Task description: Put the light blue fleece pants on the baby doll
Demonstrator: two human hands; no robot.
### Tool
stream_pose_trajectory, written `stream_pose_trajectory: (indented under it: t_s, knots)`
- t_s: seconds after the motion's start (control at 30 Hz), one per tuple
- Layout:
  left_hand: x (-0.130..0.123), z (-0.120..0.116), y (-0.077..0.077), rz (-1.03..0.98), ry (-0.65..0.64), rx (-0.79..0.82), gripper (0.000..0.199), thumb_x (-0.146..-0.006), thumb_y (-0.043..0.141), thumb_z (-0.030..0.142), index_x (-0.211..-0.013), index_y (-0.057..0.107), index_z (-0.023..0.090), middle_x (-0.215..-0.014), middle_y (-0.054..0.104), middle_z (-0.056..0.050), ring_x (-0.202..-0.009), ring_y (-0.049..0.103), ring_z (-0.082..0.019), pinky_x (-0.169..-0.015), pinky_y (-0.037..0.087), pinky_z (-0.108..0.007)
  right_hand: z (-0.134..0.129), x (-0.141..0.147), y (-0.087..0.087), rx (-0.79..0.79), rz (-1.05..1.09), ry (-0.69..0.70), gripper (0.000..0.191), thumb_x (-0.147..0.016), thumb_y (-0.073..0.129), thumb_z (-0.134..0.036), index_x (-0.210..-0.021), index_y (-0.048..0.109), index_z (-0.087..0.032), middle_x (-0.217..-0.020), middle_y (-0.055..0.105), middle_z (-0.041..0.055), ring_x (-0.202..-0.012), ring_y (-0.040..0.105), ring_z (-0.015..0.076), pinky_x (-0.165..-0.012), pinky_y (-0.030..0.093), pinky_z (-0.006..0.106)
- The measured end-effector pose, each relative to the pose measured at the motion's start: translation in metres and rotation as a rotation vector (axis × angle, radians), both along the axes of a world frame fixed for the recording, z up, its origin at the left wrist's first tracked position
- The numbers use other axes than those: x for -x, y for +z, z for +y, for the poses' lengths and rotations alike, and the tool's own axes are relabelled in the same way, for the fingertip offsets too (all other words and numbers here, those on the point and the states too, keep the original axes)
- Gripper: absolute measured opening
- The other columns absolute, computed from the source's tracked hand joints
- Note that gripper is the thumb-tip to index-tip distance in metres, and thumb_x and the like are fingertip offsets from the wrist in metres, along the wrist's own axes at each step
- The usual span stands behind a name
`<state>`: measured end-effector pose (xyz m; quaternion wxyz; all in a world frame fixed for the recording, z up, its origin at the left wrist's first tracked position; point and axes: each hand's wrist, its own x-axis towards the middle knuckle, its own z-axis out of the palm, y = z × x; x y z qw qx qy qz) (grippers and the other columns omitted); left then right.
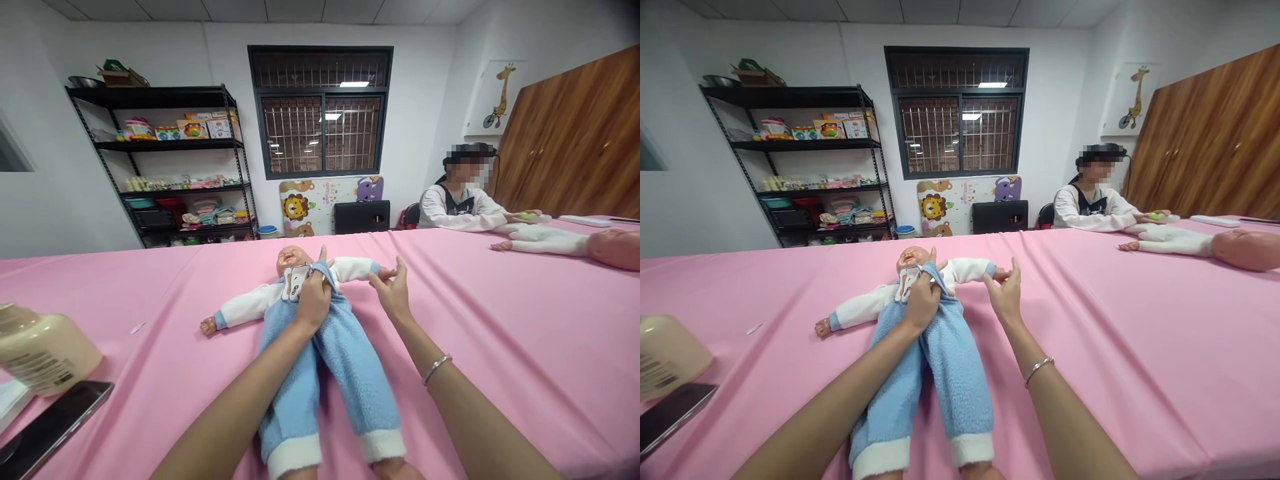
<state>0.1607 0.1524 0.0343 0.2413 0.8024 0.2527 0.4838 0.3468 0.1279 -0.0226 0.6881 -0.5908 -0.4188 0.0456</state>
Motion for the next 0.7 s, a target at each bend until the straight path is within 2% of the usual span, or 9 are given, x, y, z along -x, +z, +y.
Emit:
stream_pose_trajectory:
  t_s: [0.07, 0.13, 0.23, 0.33, 0.4, 0.5, 0.6, 0.7]
  knots:
    - [-0.003, -0.001, -0.004, 0.048, -0.032, 0.076, 0.058, -0.082, 0.041, 0.011, -0.138, 0.028, 0.019, -0.115, 0.06, -0.009, -0.065, 0.063, -0.013, -0.079, 0.05, -0.029, -0.002, 0.003, 0.007, -0.094, 0.154, 0.037, 0.09, -0.07, 0.062, -0.043, -0.139, 0.011, -0.015, -0.133, 0.033, 0.0188, -0.108, 0.052, 0.0237, -0.089, 0.048, 0.036]
    - [-0.007, -0.003, -0.008, 0.113, -0.02, 0.065, 0.06, -0.082, 0.047, 0.016, -0.138, 0.026, 0.016, -0.115, 0.06, -0.012, -0.074, 0.065, -0.017, -0.079, 0.05, -0.03, -0.006, 0.009, 0.015, -0.135, 0.231, 0.1, 0.085, -0.069, 0.063, -0.045, -0.136, 0.021, -0.013, -0.125, 0.045, 0.0183, -0.104, 0.055, 0.0241, -0.087, 0.049, 0.039]
    - [-0.01, -0.007, -0.011, 0.214, 0.085, -0.128, 0.064, -0.08, 0.053, 0.019, -0.138, 0.026, 0.012, -0.119, 0.056, -0.015, -0.104, 0.056, -0.024, -0.097, 0.039, -0.038, -0.017, 0.026, 0.025, -0.144, 0.117, 0.235, 0.064, -0.073, 0.06, -0.046, -0.126, 0.041, -0.014, -0.112, 0.057, 0.0136, -0.103, 0.056, 0.024, -0.086, 0.049, 0.04]
    - [-0.009, -0.01, -0.011, 0.274, 0.15, -0.279, 0.062, -0.08, 0.052, 0.016, -0.136, 0.028, 0.012, -0.125, 0.051, -0.016, -0.116, 0.048, -0.025, -0.105, 0.03, -0.039, -0.027, 0.048, 0.033, -0.072, -0.092, 0.416, 0.044, -0.08, 0.052, -0.047, -0.113, 0.057, -0.018, -0.11, 0.06, 0.0087, -0.101, 0.057, 0.0223, -0.088, 0.048, 0.037]
    - [-0.008, -0.01, -0.011, 0.299, 0.178, -0.335, 0.056, -0.081, 0.047, 0.014, -0.135, 0.032, 0.013, -0.126, 0.051, -0.015, -0.116, 0.048, -0.024, -0.105, 0.029, -0.038, -0.032, 0.059, 0.037, -0.016, -0.17, 0.54, 0.041, -0.083, 0.046, -0.048, -0.105, 0.062, -0.018, -0.108, 0.061, 0.0068, -0.102, 0.056, 0.0227, -0.092, 0.044, 0.037]
    - [-0.005, -0.01, -0.007, 0.397, 0.206, -0.355, 0.049, -0.083, 0.043, 0.013, -0.131, 0.038, 0.015, -0.122, 0.054, -0.013, -0.113, 0.05, -0.022, -0.104, 0.031, -0.037, -0.035, 0.065, 0.04, 0.004, -0.159, 0.648, 0.041, -0.085, 0.044, -0.049, -0.097, 0.065, -0.017, -0.103, 0.062, 0.0052, -0.106, 0.053, 0.0238, -0.095, 0.04, 0.036]
    - [-0.004, -0.013, 0.003, 0.589, 0.25, -0.279, 0.04, -0.082, 0.044, 0.014, -0.121, 0.05, 0.016, -0.112, 0.06, -0.012, -0.106, 0.055, -0.022, -0.095, 0.04, -0.035, -0.035, 0.062, 0.04, 0.015, -0.041, 0.749, 0.037, -0.079, 0.054, -0.05, -0.087, 0.064, -0.016, -0.086, 0.063, 0.0035, -0.089, 0.057, 0.0213, -0.081, 0.045, 0.032]
    - [-0.004, -0.019, 0.014, 0.817, 0.327, -0.206, 0.025, -0.084, 0.043, 0.018, -0.101, 0.061, 0.017, -0.094, 0.065, -0.011, -0.089, 0.062, -0.025, -0.079, 0.049, -0.034, -0.029, 0.056, 0.036, 0.038, 0.103, 0.818, 0.035, -0.074, 0.061, -0.05, -0.076, 0.061, -0.015, -0.075, 0.06, 0.0014, -0.074, 0.054, 0.0153, -0.073, 0.043, 0.028]
